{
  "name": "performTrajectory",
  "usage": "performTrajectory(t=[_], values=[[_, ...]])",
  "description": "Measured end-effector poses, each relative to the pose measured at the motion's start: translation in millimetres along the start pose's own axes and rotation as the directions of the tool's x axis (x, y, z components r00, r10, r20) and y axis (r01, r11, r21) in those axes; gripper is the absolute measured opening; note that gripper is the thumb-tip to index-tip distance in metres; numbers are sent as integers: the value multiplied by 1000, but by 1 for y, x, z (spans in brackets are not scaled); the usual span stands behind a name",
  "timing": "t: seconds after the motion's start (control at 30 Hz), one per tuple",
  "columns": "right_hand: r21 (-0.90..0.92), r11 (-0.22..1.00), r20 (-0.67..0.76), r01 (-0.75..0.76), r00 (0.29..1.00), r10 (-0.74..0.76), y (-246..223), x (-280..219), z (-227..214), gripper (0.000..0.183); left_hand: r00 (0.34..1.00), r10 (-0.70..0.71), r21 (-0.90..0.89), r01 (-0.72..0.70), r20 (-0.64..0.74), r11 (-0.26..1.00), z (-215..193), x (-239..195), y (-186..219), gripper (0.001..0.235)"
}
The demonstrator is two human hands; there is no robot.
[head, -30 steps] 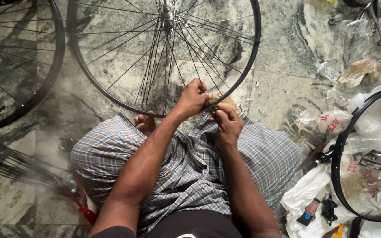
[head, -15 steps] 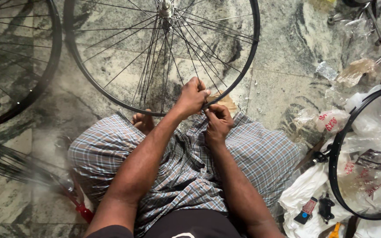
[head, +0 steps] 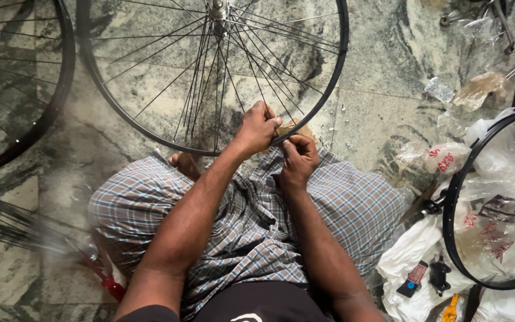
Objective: The person sits on the floor and laces a bicycle wheel by inserting spokes through the rim and hub, then tightening the nipples by hand. The person works methodically around the wheel, adjusting each spoke in turn.
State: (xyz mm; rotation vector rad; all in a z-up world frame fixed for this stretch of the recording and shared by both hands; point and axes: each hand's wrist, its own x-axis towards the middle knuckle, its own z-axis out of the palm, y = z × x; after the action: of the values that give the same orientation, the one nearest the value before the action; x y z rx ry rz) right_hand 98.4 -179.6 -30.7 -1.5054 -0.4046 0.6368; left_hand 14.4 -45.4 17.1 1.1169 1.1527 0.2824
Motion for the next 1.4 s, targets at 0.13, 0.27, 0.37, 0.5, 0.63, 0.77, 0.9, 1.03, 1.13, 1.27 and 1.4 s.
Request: performTrajectory(t=[0.13, 0.27, 0.37, 0.5, 0.63, 0.77, 0.9, 1.03, 1.13, 1.27, 1.4], values=[[124, 992, 121, 21, 992, -37, -5, -8, 4, 14, 1000, 21, 20, -21, 0, 1000, -1, -5, 9, 17], [119, 993, 120, -6, 993, -8, -7, -10, 5, 13, 1000, 13, -9, -13, -2, 1000, -2, -9, 11, 18], [131, 991, 125, 18, 992, -35, -7, -7, 6, 15, 1000, 20, 6, -20, -11, 1000, -2, -9, 12, 19], [52, 999, 107, -2, 994, -3, -5, -3, 1, 19, 1000, 8, 9, -8, -8, 1000, -3, -9, 11, 20], [0, 963, 223, -268, 939, 262, -4, 14, -12, 12, 999, 15, -4, -15, 29, 1000, -3, -6, 6, 21], [45, 973, 305, -228, 930, 204, -2, 19, -15, 12, 999, 38, 20, -38, 28, 999, -4, -2, 1, 22], [33, 980, 342, -196, 924, 173, -3, 19, -14, 10, 980, 178, 318, -143, -84, 937, -1, -5, 1, 30], [23, 997, 353, -77, 933, 64, -3, 22, -8, 11, 767, 632, 803, -305, -113, 513, 4, -16, 6, 49], [-21, 999, 327, -46, 944, 50, -4, 24, -11, 10, 842, 489, 867, -404, 229, 290, -1, -16, 16, 29], [-8, 989, 348, -149, 927, 143, -5, 26, -9, 8, 918, 65, 730, -353, 392, 585, -24, 0, 31, 19], [-18, 997, 362, -77, 929, 78, -2, 31, -12, 8, 889, 116, 716, -429, 443, 551, -16, 10, 31, 26]])
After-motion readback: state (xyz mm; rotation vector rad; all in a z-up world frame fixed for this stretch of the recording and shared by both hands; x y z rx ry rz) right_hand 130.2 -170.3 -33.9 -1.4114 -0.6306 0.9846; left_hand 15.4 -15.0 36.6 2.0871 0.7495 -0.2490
